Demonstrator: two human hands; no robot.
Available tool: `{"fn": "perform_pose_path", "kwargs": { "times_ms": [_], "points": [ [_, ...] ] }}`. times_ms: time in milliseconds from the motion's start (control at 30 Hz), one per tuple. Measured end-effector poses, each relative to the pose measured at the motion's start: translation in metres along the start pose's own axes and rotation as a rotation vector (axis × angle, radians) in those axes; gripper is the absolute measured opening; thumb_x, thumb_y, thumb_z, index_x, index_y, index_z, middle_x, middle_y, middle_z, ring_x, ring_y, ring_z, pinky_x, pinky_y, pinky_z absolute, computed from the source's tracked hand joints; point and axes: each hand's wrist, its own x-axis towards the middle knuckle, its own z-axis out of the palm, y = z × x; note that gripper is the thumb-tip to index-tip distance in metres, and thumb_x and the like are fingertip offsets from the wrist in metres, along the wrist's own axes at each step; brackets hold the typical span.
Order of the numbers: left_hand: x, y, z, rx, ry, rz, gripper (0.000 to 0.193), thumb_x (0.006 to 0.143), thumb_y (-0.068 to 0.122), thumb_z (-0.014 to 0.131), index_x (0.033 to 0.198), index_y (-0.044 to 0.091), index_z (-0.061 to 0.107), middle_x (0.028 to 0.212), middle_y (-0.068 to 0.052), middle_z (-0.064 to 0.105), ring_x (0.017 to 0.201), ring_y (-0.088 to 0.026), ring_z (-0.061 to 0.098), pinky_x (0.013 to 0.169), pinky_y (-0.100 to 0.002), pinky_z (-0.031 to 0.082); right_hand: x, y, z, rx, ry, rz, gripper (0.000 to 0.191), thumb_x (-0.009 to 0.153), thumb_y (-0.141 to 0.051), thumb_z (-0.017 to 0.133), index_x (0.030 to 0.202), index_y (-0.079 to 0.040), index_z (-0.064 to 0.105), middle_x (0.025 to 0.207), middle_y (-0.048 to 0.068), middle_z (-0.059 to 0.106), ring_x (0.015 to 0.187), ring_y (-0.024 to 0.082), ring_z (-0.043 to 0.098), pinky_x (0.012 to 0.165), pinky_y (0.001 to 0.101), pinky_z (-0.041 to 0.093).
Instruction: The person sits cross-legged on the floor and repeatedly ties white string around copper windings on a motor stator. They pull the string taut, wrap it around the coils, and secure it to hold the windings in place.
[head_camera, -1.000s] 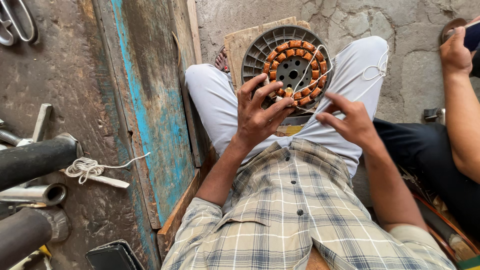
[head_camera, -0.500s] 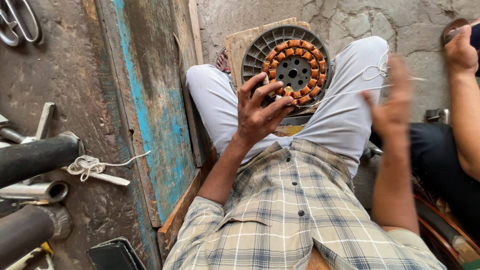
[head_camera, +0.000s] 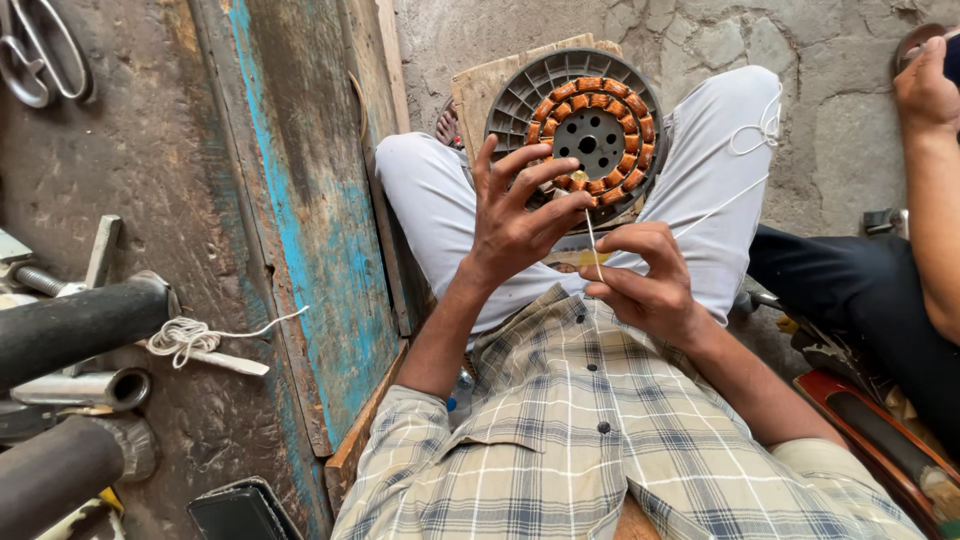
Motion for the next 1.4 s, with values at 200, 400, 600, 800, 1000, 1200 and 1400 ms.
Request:
{"fn": "perform_pose_path", "kwargs": {
  "times_ms": [200,400,600,800,1000,1200,1400],
  "points": [
    [0.005,-0.013,0.002,-0.069,-0.056,0.092,0.029,0.09,0.027,0.087,0.115,0.031,0.074,0.132,0.009,0.063,0.135,-0.02,0.051,0.128,-0.054,0.028,0.007,0.0,0.009,0.208,-0.055,-0.038,0.042,0.106,-0.039,0.056,0.083,-0.006,0.067,0.102,0.009,0.074,0.106,0.027,0.072,0.107,0.0477,0.048],
    [0.003,-0.012,0.003,-0.108,-0.047,0.092,0.025,0.087,0.028,0.088,0.108,0.027,0.074,0.127,0.008,0.066,0.131,-0.022,0.054,0.125,-0.055,0.031,0.0,0.008,0.017,0.413,-0.024,0.025,0.046,0.112,-0.034,0.048,0.075,-0.006,0.054,0.074,0.006,0.062,0.075,0.022,0.065,0.097,0.0467,0.055],
    [0.007,-0.014,0.001,-0.134,-0.062,0.096,0.024,0.086,0.027,0.089,0.105,0.025,0.074,0.123,0.009,0.068,0.128,-0.02,0.055,0.123,-0.055,0.032,0.0,0.011,0.02,0.558,0.02,0.107,0.048,0.114,-0.034,0.044,0.076,-0.007,0.052,0.071,0.005,0.059,0.069,0.019,0.06,0.092,0.0464,0.055],
    [0.006,-0.011,0.0,-0.113,-0.042,0.072,0.025,0.085,0.027,0.087,0.107,0.026,0.075,0.122,0.009,0.069,0.127,-0.019,0.057,0.123,-0.052,0.034,-0.002,0.012,0.025,0.658,0.027,0.154,0.049,0.115,-0.034,0.042,0.077,-0.006,0.053,0.071,0.005,0.058,0.069,0.018,0.058,0.091,0.0439,0.053],
    [0.011,-0.012,-0.01,-0.174,-0.074,0.017,0.023,0.085,0.029,0.087,0.106,0.025,0.078,0.119,0.009,0.071,0.125,-0.018,0.059,0.123,-0.047,0.034,-0.007,0.017,0.028,0.777,0.031,0.194,0.048,0.115,-0.033,0.041,0.077,-0.006,0.054,0.072,0.006,0.058,0.069,0.017,0.057,0.094,0.0433,0.052],
    [0.016,-0.008,-0.016,-0.216,-0.075,-0.014,0.018,0.087,0.024,0.086,0.102,0.021,0.078,0.117,0.006,0.072,0.124,-0.02,0.059,0.12,-0.048,0.035,-0.005,0.02,0.031,0.805,0.006,0.209,0.048,0.116,-0.031,0.041,0.078,-0.005,0.056,0.072,0.006,0.06,0.071,0.018,0.059,0.094,0.0419,0.052],
    [0.018,-0.004,-0.012,-0.203,-0.035,-0.006,0.017,0.086,0.026,0.086,0.1,0.022,0.076,0.114,0.006,0.072,0.122,-0.019,0.06,0.117,-0.047,0.037,-0.005,0.021,0.022,0.73,-0.084,0.168,0.046,0.115,-0.032,0.043,0.079,-0.005,0.056,0.077,0.006,0.061,0.076,0.02,0.063,0.093,0.042,0.053]
  ]
}}
